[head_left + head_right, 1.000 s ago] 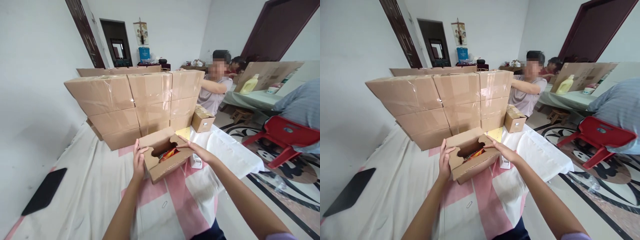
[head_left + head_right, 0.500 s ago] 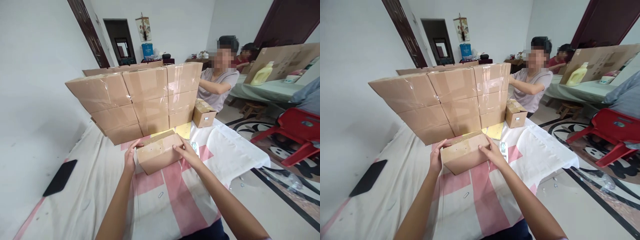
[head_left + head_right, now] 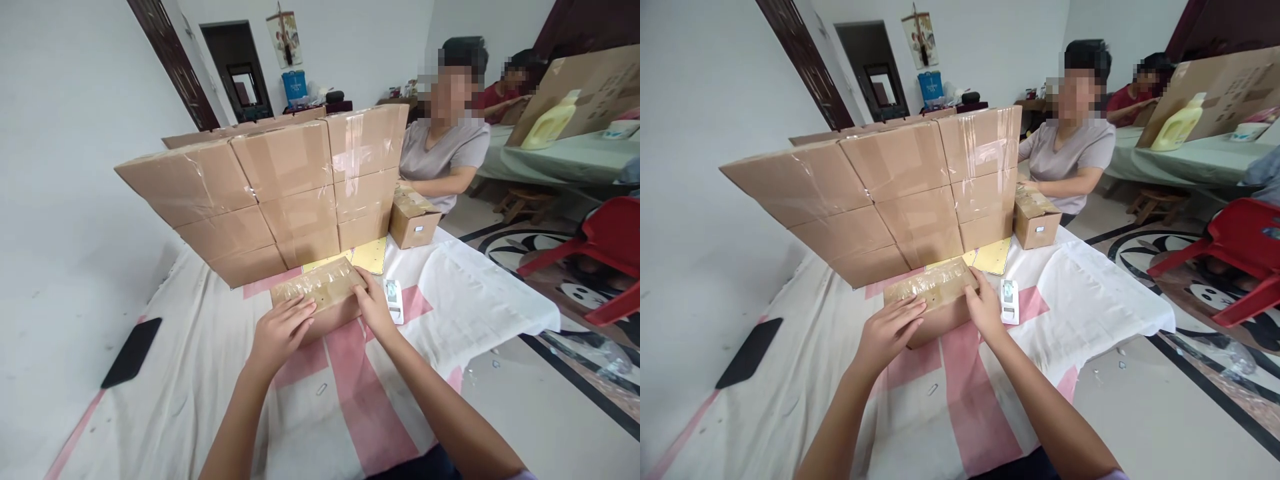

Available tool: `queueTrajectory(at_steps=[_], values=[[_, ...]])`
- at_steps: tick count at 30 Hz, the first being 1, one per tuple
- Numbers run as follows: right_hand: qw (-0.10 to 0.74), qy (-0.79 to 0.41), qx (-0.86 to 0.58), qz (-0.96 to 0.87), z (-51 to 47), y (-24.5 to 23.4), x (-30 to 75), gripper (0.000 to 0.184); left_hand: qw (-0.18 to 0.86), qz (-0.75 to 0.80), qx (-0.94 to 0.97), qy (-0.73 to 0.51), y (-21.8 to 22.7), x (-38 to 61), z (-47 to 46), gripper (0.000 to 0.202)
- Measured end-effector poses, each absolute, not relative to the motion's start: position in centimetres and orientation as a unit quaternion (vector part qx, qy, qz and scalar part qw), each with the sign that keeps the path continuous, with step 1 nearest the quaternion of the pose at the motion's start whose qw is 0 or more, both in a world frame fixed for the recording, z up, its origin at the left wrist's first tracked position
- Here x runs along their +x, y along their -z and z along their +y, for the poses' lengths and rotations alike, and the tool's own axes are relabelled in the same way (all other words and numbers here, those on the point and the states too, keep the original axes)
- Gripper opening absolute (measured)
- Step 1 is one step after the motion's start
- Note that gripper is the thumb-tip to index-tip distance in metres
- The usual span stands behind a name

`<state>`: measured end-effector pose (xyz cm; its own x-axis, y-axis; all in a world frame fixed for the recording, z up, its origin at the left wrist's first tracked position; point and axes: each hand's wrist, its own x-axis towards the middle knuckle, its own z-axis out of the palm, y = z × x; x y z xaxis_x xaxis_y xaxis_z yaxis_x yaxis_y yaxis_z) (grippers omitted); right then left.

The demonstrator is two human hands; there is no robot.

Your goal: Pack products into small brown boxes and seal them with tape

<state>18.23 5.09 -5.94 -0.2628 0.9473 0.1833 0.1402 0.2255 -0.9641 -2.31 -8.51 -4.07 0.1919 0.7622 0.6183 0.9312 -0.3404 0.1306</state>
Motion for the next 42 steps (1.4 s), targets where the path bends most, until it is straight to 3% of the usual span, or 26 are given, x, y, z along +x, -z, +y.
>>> queueTrajectory(at_steps=[13,19,25,32,37,40,42], values=[[0.477,-0.495,-0.406,-0.602,3.6,6.5,19.4,0.052,0.181,-0.551,-0.775,0.25,3.4,-2.5,-8.3,0.044],[0.559,-0.366,-0.482,-0.567,6.3,6.3,25.6,0.032,0.207,-0.556,-0.773,0.227,2.3,-2.1,-7.7,0.05],[0.489,-0.471,-0.542,-0.495,10.5,10.4,27.7,0.033,0.166,-0.571,-0.775,0.213,2.4,-2.6,-7.1,0.046],[0.472,-0.486,-0.545,-0.494,9.9,11.2,27.7,0.023,0.229,-0.597,-0.743,0.197,2.5,-4.4,-5.0,0.047],[0.463,-0.504,-0.53,-0.502,9.8,11.0,28.1,0.024,0.246,-0.606,-0.723,0.224,2.2,-4.2,-4.3,0.037],[0.504,-0.491,-0.539,-0.463,9.5,10.7,28.2,0.022,0.302,-0.553,-0.719,0.293,2.1,-1.3,-4.4,0.028],[0.549,-0.486,-0.528,-0.428,9.1,10.3,28.3,0.019,0.27,-0.485,-0.755,0.348,2.6,1.8,-4.0,0.024]])
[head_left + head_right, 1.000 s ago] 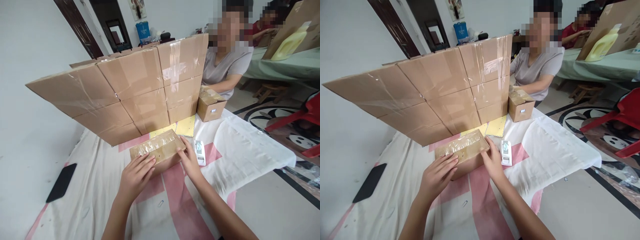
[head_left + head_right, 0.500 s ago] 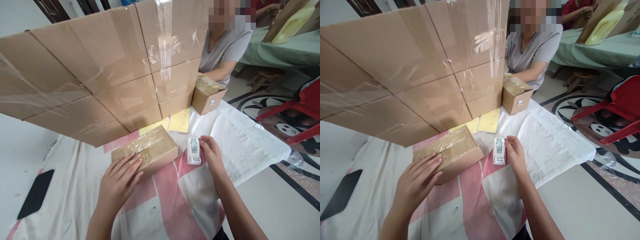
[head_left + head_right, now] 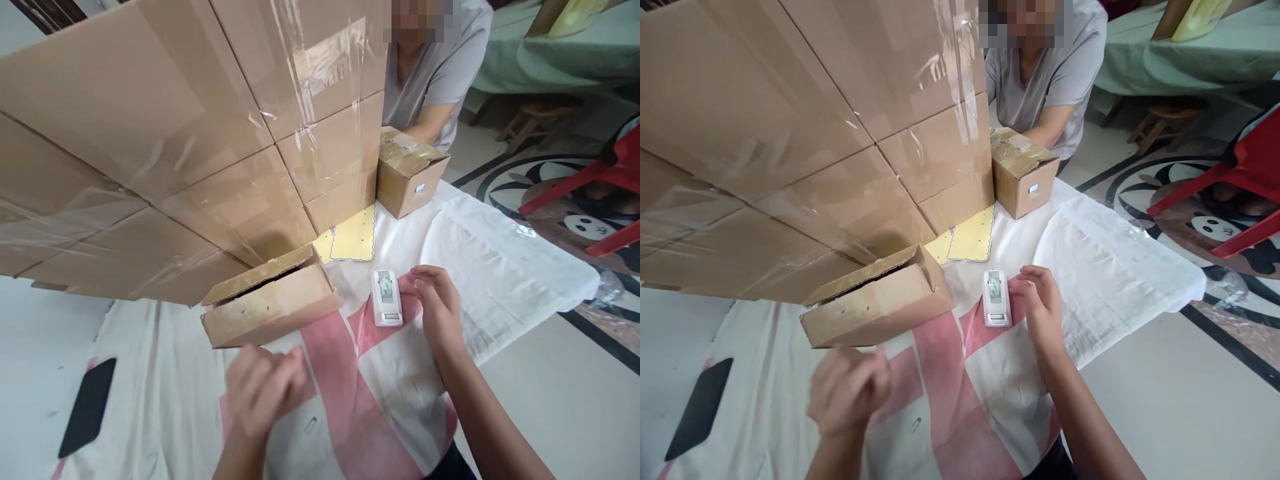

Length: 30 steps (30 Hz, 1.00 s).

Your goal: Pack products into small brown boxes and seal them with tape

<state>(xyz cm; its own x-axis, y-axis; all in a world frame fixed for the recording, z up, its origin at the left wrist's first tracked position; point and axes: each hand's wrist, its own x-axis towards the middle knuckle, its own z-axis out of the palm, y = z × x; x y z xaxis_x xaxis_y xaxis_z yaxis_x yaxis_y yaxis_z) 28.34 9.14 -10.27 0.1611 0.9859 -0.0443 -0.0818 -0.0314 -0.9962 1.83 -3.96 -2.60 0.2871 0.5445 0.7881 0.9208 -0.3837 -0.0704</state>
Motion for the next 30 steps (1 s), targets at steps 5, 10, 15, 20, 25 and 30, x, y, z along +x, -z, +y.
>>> queueTrajectory(at_steps=[5,10,15,20,25,30], values=[[0.547,-0.538,-0.483,-0.422,7.9,9.0,29.3,0.028,0.01,-0.494,-0.797,0.346,7.3,9.5,0.7,0.04],[0.486,-0.625,-0.428,-0.436,7.8,7.4,29.8,0.041,-0.122,-0.513,-0.805,0.274,12.6,11.7,6.1,0.129],[0.478,-0.674,-0.408,-0.389,8.5,6.6,28.9,0.059,-0.231,-0.488,-0.791,0.288,13.3,11.4,7.6,0.134],[0.491,-0.65,-0.479,-0.327,8.0,5.7,28.1,0.047,-0.236,-0.503,-0.78,0.29,12.8,11.6,7.4,0.126],[0.482,-0.615,-0.496,-0.379,7.9,3.4,27.6,0.038,-0.245,-0.513,-0.777,0.268,12.4,11.5,7.4,0.115],[0.468,-0.581,-0.527,-0.407,6.7,2.9,26.9,0.031,-0.237,-0.499,-0.783,0.285,12.7,11.3,7.5,0.112]])
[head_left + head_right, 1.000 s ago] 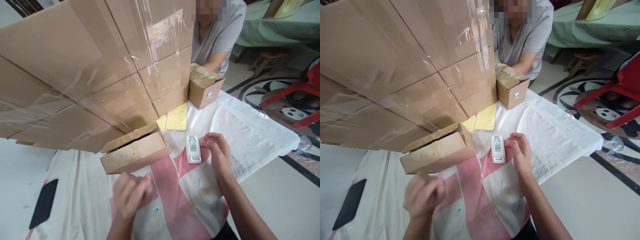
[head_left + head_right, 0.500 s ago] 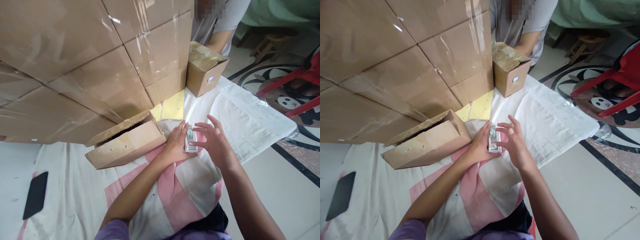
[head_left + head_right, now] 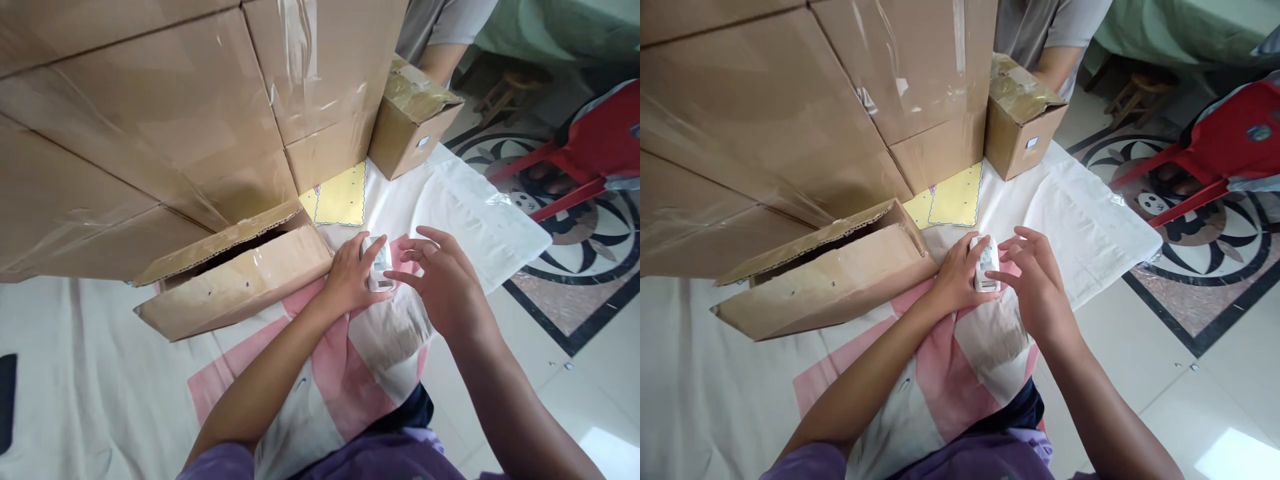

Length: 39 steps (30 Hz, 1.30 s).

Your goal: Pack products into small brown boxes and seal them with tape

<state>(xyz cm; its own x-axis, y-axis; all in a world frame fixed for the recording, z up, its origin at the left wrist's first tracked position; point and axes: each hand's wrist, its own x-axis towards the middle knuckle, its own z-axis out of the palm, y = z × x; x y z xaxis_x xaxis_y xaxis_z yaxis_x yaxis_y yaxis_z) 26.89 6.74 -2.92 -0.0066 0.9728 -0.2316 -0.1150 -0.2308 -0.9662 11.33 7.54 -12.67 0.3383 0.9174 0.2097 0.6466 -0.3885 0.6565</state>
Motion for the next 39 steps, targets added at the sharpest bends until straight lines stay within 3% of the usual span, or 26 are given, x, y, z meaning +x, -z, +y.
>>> queueTrajectory(at_steps=[10,24,29,33,39], values=[[0.468,-0.441,-0.576,-0.505,3.6,4.7,24.8,0.037,0.226,0.473,0.793,-0.31,13.0,11.0,7.4,0.112],[0.467,-0.36,-0.628,-0.507,-0.3,5.0,24.6,0.029,0.203,0.471,0.794,-0.327,13.2,11.1,7.6,0.113],[0.37,-0.366,-0.648,-0.556,0.0,5.6,25.8,0.022,0.216,0.471,0.794,-0.317,13.4,11.1,7.6,0.117],[0.281,-0.263,-0.637,-0.668,2.7,5.8,26.6,0.024,0.218,0.47,0.798,-0.309,13.0,11.0,7.3,0.107],[0.226,-0.243,-0.584,-0.741,5.6,5.4,25.7,0.015,0.232,0.461,0.795,-0.319,13.3,10.9,7.2,0.108]])
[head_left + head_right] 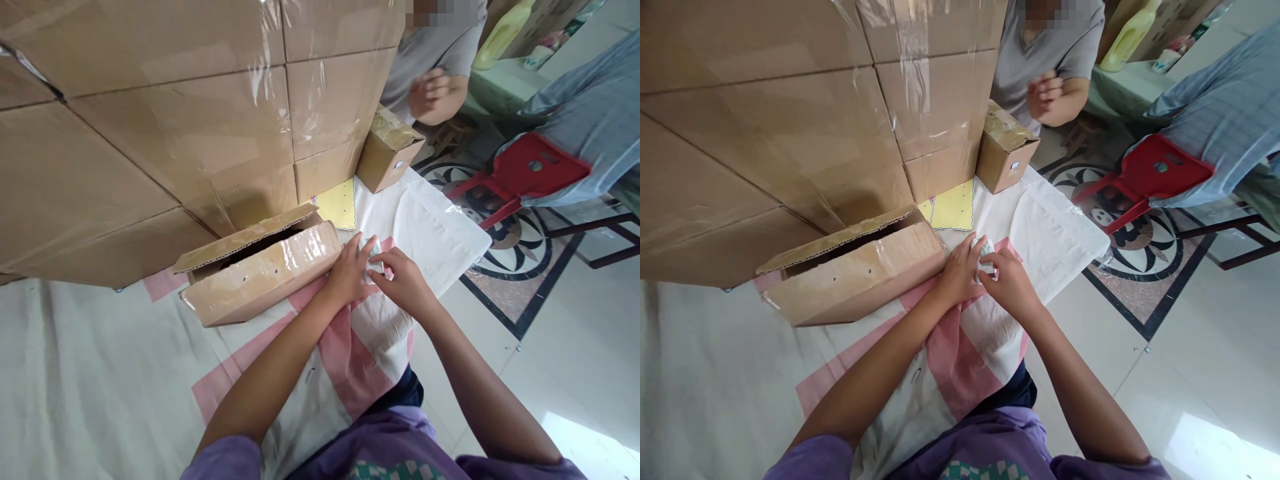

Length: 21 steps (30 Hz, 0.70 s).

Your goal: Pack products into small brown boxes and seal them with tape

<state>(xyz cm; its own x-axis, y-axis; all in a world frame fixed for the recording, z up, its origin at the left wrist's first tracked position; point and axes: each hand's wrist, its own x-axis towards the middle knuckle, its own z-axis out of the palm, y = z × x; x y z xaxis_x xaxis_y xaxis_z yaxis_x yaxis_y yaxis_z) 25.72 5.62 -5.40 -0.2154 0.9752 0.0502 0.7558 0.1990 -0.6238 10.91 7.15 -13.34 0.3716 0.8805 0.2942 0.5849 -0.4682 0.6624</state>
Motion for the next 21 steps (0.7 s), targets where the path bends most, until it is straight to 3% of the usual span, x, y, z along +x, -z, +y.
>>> queueTrajectory(at_steps=[6,13,21], values=[[0.261,-0.241,-0.516,-0.78,4.5,4.6,25.7,0.011,0.223,0.458,0.795,-0.33,13.7,11.0,7.3,0.113],[0.391,-0.154,-0.538,-0.731,1.9,6.7,27.7,0.009,0.244,0.478,0.78,-0.322,13.3,11.2,7.3,0.123],[0.39,-0.052,-0.476,-0.786,0.5,10.6,28.6,0.015,0.237,0.478,0.778,-0.33,13.6,11.3,7.4,0.122]])
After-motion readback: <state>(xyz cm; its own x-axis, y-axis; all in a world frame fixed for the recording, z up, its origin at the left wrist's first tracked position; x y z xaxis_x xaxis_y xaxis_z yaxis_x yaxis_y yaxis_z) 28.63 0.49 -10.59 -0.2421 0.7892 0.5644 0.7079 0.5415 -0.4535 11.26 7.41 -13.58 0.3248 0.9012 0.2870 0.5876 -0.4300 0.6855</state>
